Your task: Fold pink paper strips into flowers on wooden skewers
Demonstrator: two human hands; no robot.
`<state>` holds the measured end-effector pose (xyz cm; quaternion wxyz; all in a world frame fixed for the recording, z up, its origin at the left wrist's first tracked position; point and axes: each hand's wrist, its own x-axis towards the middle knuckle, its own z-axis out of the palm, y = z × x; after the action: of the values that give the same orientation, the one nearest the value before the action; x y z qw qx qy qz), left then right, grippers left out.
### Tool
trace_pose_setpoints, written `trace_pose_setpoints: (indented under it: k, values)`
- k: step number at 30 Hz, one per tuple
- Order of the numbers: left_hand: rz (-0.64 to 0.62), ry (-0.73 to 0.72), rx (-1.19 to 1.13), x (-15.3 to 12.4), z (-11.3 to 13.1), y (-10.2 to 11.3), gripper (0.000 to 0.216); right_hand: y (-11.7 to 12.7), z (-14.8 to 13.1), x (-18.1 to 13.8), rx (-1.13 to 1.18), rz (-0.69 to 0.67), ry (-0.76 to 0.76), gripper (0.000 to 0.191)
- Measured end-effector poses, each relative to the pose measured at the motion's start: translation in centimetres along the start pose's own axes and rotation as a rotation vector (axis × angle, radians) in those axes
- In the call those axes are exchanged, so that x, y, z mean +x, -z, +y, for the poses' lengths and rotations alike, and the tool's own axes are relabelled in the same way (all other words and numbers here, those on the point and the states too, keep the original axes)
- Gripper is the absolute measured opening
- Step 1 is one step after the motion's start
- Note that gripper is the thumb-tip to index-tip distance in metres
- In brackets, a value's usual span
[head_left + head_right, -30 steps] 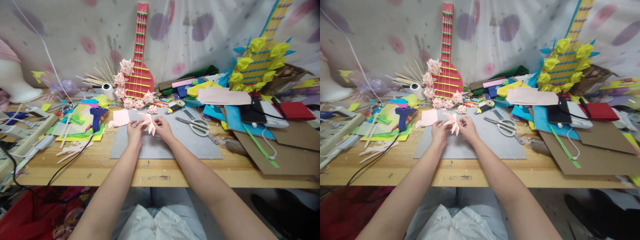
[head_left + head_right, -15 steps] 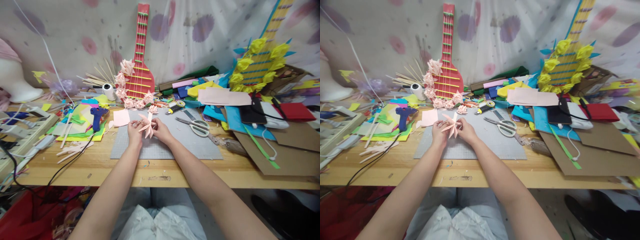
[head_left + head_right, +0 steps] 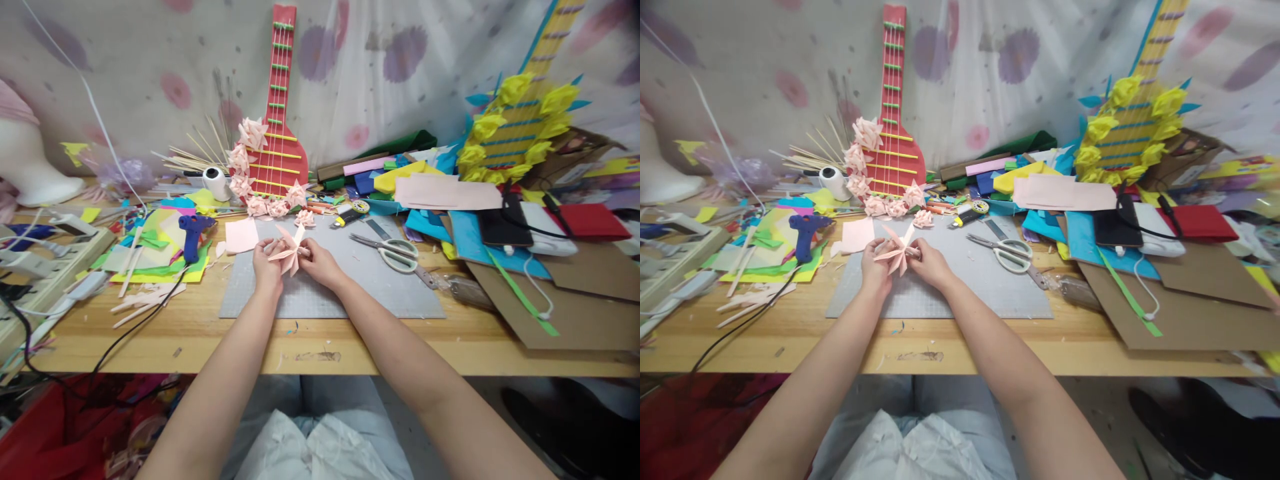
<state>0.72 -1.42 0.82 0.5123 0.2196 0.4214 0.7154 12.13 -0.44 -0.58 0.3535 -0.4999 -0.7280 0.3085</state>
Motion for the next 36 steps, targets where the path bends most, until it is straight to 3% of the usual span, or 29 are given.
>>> trace_pose_setpoints:
  k: [22, 30, 36]
  values:
    - [0.165, -0.084, -0.002, 1.0, -0.5, 0.6, 0.046, -0.3, 0.4, 0.1, 0.104, 0.014, -0.022, 0.035]
    - [0.170, -0.130, 0.009, 1.2, -0.7, 0.8, 0.047, -0.5, 0.6, 0.4, 0.059, 0.117, -0.029, 0.034]
    - [0.198, -0.173, 0.006, 1.9, -0.9, 1.0, 0.038, -0.4, 0.5, 0.3, 0.009, 0.071, -0.032, 0.032]
